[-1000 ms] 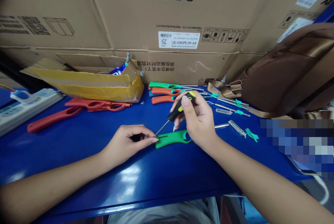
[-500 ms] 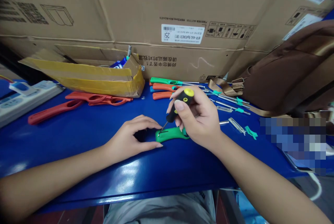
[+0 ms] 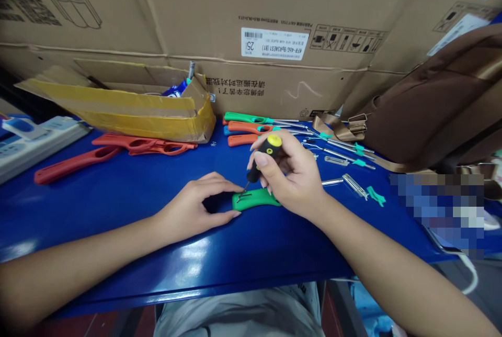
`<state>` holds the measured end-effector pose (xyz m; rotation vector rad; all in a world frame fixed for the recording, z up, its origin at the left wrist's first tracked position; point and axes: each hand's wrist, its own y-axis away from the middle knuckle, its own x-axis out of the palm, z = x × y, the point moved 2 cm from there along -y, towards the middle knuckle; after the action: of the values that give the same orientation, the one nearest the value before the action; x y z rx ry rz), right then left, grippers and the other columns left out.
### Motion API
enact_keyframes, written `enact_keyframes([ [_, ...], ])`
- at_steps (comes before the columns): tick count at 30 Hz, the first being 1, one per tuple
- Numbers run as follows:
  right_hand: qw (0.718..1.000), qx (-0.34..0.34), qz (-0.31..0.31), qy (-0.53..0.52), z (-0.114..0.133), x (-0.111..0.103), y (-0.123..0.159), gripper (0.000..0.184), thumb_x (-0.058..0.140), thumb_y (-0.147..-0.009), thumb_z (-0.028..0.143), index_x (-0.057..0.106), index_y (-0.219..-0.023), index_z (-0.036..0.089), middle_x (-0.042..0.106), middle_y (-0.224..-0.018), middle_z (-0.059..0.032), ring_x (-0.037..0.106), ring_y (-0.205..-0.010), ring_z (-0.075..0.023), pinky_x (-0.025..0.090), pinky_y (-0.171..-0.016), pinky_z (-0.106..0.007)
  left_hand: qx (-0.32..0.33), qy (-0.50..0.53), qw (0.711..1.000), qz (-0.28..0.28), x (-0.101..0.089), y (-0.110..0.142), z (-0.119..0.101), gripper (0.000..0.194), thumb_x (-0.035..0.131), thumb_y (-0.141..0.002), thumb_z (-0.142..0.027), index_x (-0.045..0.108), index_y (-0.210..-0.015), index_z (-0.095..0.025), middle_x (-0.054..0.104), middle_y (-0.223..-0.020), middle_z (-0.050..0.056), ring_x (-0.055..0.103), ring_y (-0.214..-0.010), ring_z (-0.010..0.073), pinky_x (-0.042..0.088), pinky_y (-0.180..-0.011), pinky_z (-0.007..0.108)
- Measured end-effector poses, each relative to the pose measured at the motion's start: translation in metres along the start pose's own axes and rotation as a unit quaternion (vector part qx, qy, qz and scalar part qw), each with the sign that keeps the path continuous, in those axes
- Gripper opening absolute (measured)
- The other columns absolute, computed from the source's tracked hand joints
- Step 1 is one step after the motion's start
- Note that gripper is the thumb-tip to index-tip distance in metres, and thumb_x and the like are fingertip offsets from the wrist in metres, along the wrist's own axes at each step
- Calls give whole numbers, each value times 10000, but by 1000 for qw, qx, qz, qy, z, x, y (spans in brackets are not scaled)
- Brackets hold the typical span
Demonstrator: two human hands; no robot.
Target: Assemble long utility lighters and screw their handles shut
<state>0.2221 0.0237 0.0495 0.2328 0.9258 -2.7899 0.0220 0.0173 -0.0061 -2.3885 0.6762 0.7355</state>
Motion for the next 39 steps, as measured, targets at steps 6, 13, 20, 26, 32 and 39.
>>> enact_keyframes([
  [6,1000,-18,-7,14,0,-2,2,145,562,-1004,411,601,-1025,273,690,-804,-1,554,-445,-88,449,-358,-213,1,-2,1000,3,0,1,1,327,785,-829,-206,712,-1147,-215,775,-1098,23,670,-995,197,519,-934,348],
  [13,998,-45,9,31,-2,-2,6,133,576,-1003,353,623,-1066,245,688,-857,-15,591,-513,-88,487,-434,-219,5,2,1000,-7,0,0,1,290,786,-834,-220,724,-1117,-205,782,-1091,23,683,-998,198,523,-932,349],
  [20,999,-46,10,13,-3,-1,6,137,570,-1006,365,605,-1052,240,684,-845,-4,568,-479,-76,477,-398,-197,18,12,1000,-17,1,0,2,204,756,-865,-209,742,-1069,-198,789,-1065,19,696,-981,183,526,-923,343],
  [26,998,-49,23,19,-4,1,7,126,587,-1002,338,606,-1064,229,679,-870,-12,601,-533,-71,503,-452,-187,24,7,1000,-17,1,0,3,254,779,-837,-205,734,-1086,-183,786,-1072,28,698,-989,185,525,-924,339],
  [32,996,-54,27,67,-3,3,6,273,650,-963,319,576,-1220,265,702,-966,-38,686,-703,-136,557,-521,-227,19,-11,1000,1,2,0,2,297,788,-826,-201,716,-1113,-189,777,-1085,27,689,-995,194,520,-928,348],
  [39,953,-45,223,199,24,-2,-10,522,562,-983,177,434,-1481,263,630,-1360,-85,705,-933,-171,603,-662,-258,13,-27,1000,2,2,-1,3,330,796,-811,-212,711,-1128,-182,767,-1047,47,677,-961,217,524,-899,372],
])
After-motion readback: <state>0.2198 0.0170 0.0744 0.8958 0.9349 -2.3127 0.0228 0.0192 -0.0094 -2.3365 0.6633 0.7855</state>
